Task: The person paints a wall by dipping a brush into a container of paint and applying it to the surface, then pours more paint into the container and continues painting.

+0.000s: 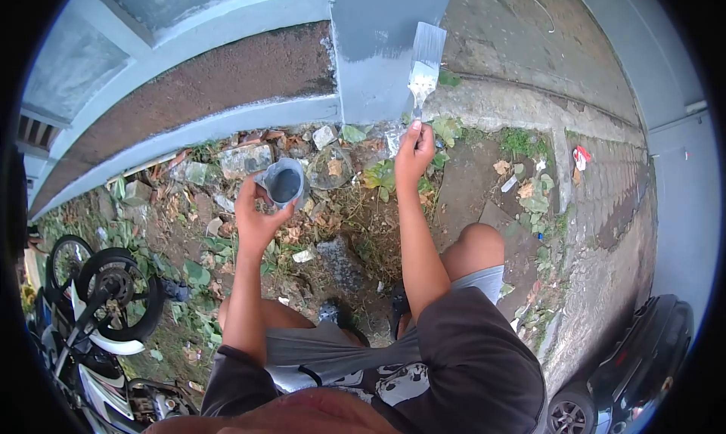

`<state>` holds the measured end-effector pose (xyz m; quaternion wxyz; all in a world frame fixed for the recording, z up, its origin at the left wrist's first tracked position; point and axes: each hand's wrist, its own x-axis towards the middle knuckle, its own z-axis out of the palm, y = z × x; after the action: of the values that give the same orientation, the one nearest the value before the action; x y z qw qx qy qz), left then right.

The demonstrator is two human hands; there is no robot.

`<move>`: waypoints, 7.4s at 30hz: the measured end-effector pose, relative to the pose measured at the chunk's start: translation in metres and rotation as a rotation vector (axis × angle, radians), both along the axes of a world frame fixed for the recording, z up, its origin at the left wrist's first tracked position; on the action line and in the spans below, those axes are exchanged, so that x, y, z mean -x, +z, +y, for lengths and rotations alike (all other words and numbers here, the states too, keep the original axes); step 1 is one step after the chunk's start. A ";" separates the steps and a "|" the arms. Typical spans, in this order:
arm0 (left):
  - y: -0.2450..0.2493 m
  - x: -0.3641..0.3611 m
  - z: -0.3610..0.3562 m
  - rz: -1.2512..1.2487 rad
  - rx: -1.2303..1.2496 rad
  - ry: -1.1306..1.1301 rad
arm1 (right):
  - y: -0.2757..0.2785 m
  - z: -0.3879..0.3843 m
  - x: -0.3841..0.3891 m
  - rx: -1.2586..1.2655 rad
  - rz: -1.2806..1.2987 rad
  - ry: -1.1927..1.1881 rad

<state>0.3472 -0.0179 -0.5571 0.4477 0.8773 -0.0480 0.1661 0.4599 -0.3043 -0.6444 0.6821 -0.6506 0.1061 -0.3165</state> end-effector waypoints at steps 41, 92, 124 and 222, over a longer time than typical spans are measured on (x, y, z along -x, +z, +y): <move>-0.014 -0.005 0.007 0.009 -0.089 -0.006 | 0.029 -0.048 0.048 0.632 0.190 -0.103; -0.007 -0.002 0.021 0.157 -0.230 0.054 | 0.039 -0.083 0.039 0.893 0.513 0.003; -0.016 0.000 0.031 0.161 -0.164 0.023 | -0.104 -0.079 0.009 1.094 0.644 0.441; -0.021 -0.003 0.049 0.265 -0.158 0.038 | 0.080 0.032 0.080 0.681 0.240 -0.031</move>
<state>0.3498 0.0308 -0.5779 0.3765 0.9248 0.0151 0.0529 0.3795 -0.2724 -0.5640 0.4040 -0.8714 0.0840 -0.2654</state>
